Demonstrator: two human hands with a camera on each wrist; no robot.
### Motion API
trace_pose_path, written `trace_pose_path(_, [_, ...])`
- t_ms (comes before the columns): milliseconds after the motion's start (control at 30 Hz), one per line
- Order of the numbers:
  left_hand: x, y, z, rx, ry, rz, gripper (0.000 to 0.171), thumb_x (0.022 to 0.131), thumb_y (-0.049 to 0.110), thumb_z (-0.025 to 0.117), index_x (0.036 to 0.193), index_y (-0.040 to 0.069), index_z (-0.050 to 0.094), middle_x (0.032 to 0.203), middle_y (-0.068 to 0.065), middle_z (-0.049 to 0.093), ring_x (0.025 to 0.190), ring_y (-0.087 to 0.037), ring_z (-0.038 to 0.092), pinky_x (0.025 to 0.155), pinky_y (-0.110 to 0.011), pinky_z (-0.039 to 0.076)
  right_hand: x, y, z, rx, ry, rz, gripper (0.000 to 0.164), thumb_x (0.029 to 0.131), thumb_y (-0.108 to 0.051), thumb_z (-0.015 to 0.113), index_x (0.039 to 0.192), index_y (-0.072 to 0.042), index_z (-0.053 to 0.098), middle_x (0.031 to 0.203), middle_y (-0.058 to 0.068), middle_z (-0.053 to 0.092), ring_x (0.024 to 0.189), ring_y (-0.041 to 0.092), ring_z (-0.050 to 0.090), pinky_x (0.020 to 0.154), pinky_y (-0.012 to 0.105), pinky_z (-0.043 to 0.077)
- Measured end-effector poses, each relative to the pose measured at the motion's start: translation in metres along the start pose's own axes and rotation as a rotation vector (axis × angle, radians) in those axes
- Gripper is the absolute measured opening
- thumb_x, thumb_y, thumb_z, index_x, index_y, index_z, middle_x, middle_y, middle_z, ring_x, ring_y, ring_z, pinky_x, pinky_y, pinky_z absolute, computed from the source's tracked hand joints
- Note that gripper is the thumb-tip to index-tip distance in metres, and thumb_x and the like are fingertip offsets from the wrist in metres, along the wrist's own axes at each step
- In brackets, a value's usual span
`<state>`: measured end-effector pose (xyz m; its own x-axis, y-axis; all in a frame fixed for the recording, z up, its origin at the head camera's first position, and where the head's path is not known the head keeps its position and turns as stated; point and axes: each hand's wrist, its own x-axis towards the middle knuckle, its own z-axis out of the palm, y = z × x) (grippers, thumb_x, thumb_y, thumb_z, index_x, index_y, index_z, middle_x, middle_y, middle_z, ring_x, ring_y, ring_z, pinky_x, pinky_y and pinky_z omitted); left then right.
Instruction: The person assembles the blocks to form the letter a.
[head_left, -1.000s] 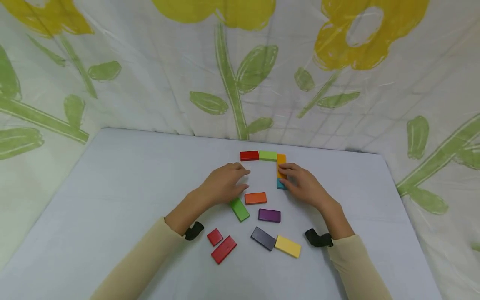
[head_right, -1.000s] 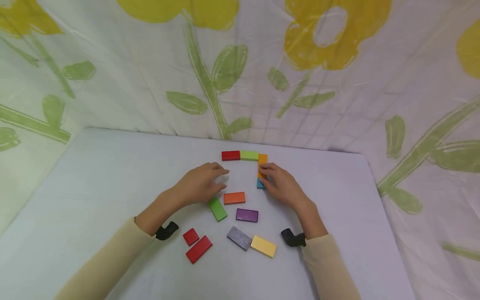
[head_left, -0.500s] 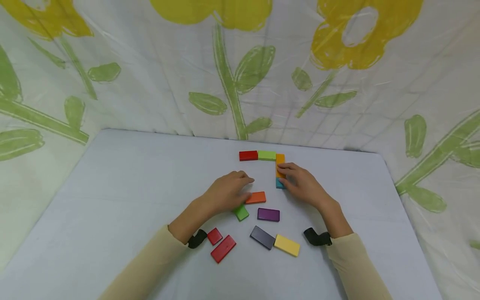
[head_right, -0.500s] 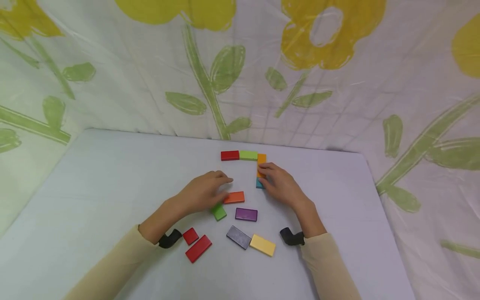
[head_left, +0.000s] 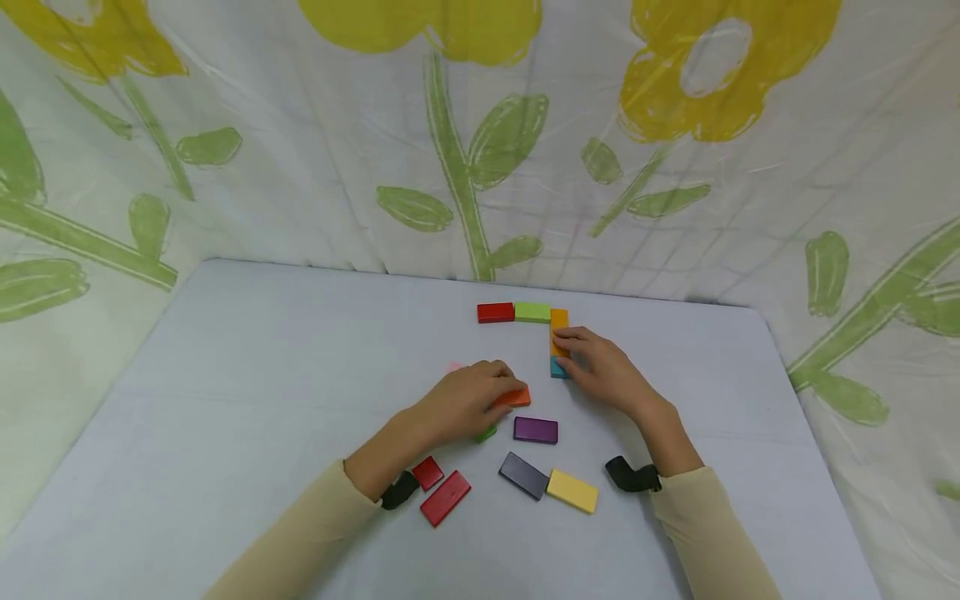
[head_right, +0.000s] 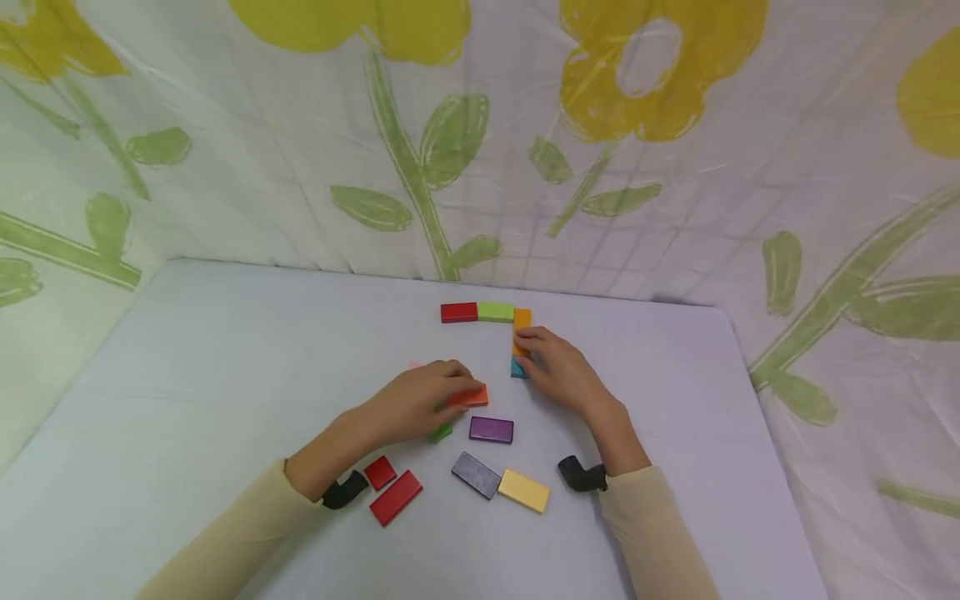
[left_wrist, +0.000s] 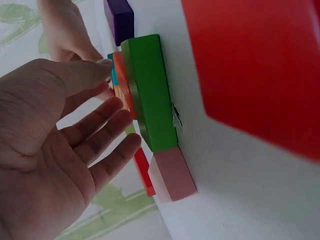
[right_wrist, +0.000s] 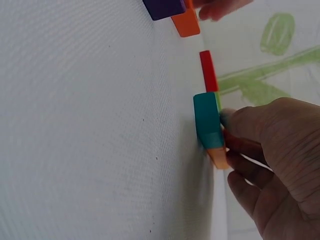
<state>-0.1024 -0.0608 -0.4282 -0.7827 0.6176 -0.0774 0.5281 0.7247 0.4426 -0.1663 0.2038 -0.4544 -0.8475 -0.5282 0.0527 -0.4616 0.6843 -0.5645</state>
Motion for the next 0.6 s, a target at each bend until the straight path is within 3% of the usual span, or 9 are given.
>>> trace_pose_path(233, [0.0049, 0.0024, 0.0030, 0.054, -0.012, 0.101, 0.028, 0.108, 0.017, 0.061, 0.131, 0.019, 0.076, 0.136, -0.005, 0.069, 0.124, -0.024, 0.067, 0.102, -0.037, 0.060, -0.0001, -0.0015, 0.0004, -0.008, -0.001, 0.002, 0.043, 0.103, -0.009, 0.068, 0.144, 0.003, 0.062, 0.151, 0.020, 0.060, 0.143, 0.041, 0.057, 0.119, 0.057, 0.046])
trace_pose_path(600, [0.0095, 0.0070, 0.0043, 0.119, -0.067, 0.076, 0.034, 0.106, 0.020, 0.065, 0.139, 0.015, 0.071, 0.149, -0.004, 0.065, 0.132, -0.026, 0.065, 0.106, -0.037, 0.059, 0.0002, -0.0008, 0.0010, -0.007, 0.004, 0.003, 0.043, 0.103, -0.010, 0.068, 0.144, 0.002, 0.062, 0.150, 0.019, 0.061, 0.143, 0.040, 0.057, 0.119, 0.057, 0.046])
